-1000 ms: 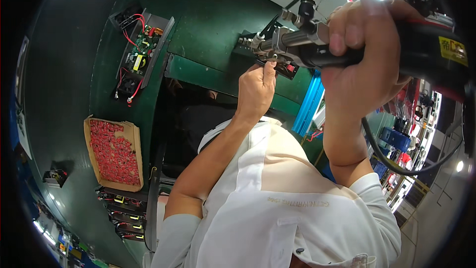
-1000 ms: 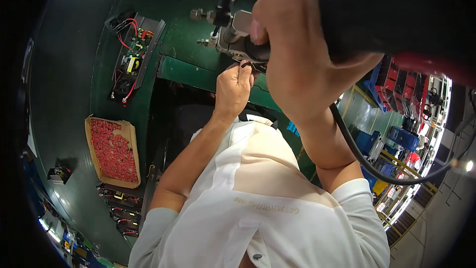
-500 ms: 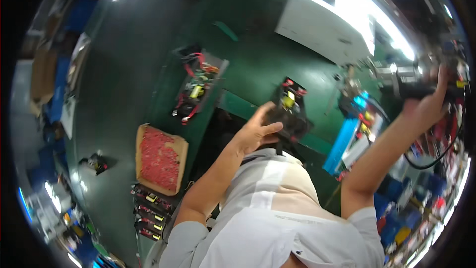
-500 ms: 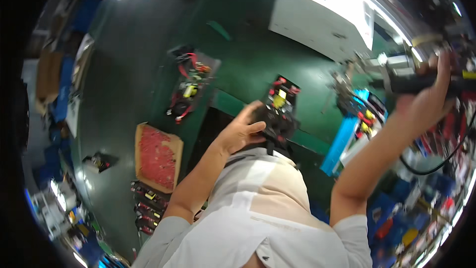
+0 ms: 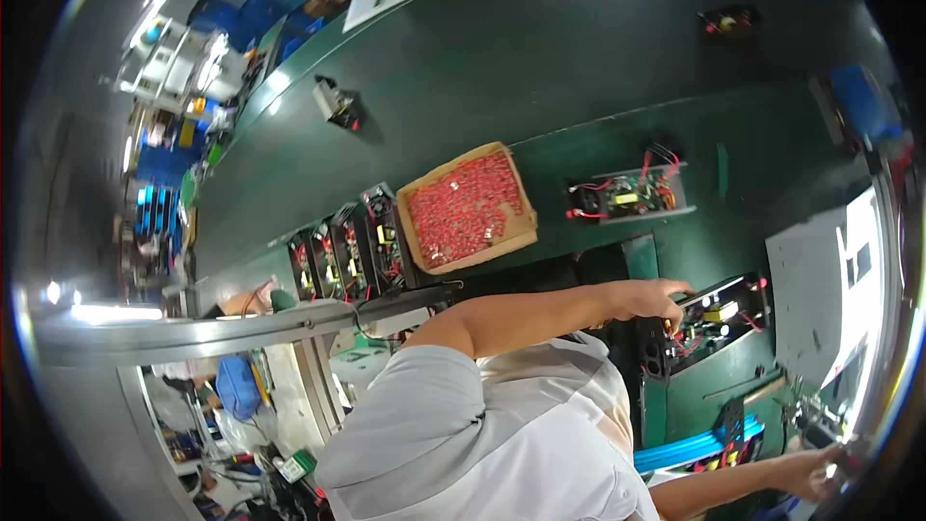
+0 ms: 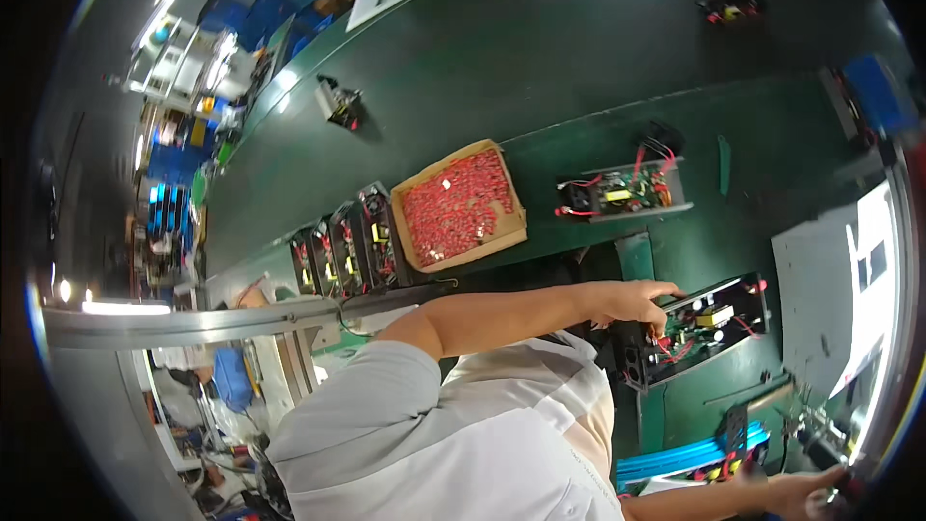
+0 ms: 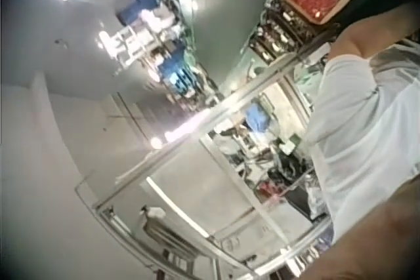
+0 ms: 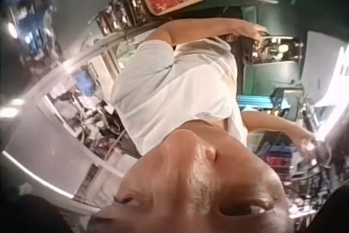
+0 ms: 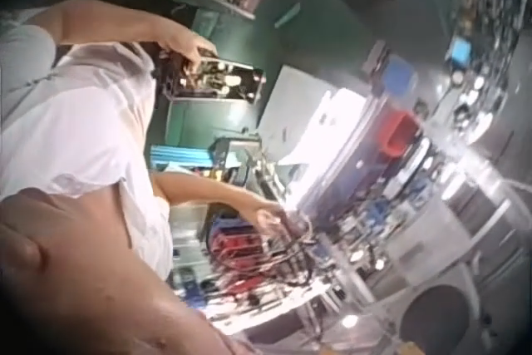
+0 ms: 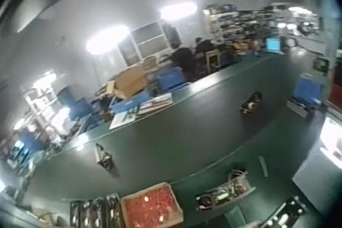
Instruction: Assemble electronic components into a plastic housing using a pneumatic tool.
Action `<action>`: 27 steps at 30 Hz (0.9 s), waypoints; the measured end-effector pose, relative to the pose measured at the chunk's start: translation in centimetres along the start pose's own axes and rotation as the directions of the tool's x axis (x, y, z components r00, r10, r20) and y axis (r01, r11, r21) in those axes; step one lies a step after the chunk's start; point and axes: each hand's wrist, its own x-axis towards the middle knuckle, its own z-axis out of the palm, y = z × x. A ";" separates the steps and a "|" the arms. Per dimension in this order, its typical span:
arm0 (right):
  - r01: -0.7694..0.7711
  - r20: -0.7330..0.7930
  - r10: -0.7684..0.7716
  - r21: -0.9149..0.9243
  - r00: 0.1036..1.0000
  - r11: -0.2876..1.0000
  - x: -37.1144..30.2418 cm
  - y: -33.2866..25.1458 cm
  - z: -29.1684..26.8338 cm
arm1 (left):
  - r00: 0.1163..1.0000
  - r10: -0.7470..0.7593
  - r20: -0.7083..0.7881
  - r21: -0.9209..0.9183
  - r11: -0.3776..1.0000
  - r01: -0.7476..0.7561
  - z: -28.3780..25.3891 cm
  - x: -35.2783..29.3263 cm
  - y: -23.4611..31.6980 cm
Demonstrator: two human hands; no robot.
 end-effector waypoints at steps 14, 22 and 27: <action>-0.420 0.959 -0.281 0.238 -0.043 0.876 -27.0 -20.2 10.9 | 0.387 0.317 -0.866 -0.146 0.580 -0.801 -34.7 -17.8 3.3; -0.052 0.988 -0.113 0.108 -0.107 0.993 -29.8 -22.8 14.0 | 0.228 0.076 -0.971 -0.095 0.752 -0.653 -51.7 -23.0 -6.6; 0.058 0.968 -0.143 0.158 -0.206 0.986 -32.0 -22.4 14.2 | 0.184 0.352 -0.918 0.340 0.936 -0.093 -57.4 -28.3 -11.1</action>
